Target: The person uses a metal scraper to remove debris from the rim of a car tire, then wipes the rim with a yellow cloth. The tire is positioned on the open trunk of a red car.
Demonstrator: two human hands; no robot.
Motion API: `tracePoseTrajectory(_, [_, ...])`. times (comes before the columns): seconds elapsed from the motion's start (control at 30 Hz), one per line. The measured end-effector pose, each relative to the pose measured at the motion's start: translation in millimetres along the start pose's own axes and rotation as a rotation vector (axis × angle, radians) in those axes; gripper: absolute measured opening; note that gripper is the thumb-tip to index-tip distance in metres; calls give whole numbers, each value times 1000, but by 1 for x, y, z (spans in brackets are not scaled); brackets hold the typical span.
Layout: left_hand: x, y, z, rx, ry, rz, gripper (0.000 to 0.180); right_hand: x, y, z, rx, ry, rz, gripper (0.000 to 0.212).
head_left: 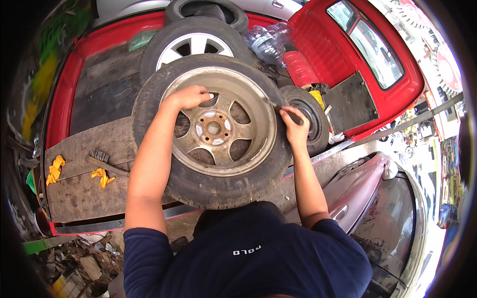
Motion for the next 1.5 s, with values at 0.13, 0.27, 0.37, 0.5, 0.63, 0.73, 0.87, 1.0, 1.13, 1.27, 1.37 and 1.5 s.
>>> tracePoseTrajectory(0.13, [0, -1, 2, 8, 4, 4, 61, -18, -17, 2, -51, -70, -15, 18])
tracePoseTrajectory(0.27, [-1, -2, 4, 9, 5, -1, 61, -2, 1, 5, -55, -67, -7, 18])
tracePoseTrajectory(0.37, [-2, -2, 5, 16, -16, 5, 61, 23, 24, 4, -41, -136, -19, 17])
tracePoseTrajectory(0.5, [-3, -4, 3, 10, -18, 3, 59, 49, 39, -1, -69, -172, -33, 17])
tracePoseTrajectory(0.63, [-4, -6, -1, 24, -29, 28, 58, 33, 25, -5, -46, -104, -62, 20])
tracePoseTrajectory(0.73, [-4, -6, -2, 29, -12, 44, 58, 8, 6, -8, -83, -62, -50, 20])
tracePoseTrajectory(0.87, [-3, -5, 0, -4, -35, 35, 58, 4, 5, -6, 35, 78, -27, 20])
tracePoseTrajectory(1.0, [-4, -6, 2, 24, -53, 34, 58, 33, 32, 3, 152, 89, -18, 21])
tracePoseTrajectory(1.13, [-5, -6, 1, 12, -56, 45, 57, 61, 50, 6, 174, 38, 45, 21])
tracePoseTrajectory(1.27, [-6, -9, 0, 35, -45, 59, 56, 48, 36, 2, 143, 66, -21, 21])
tracePoseTrajectory(1.37, [-6, -9, 0, 49, -26, 52, 55, 23, 17, 0, 56, 65, -28, 21])
tracePoseTrajectory(1.5, [-3, -4, 2, 37, -31, 46, 53, 14, 10, 5, 124, 107, -31, 21])
Point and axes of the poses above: each hand's wrist, its own x-axis away from the middle knuckle, its own y-axis out of the back of the hand, z = x × y, the point moved 1 cm from there along -x, towards the middle knuckle, and after that the axes turned 8 degrees about -y, right-handed, at the moved point
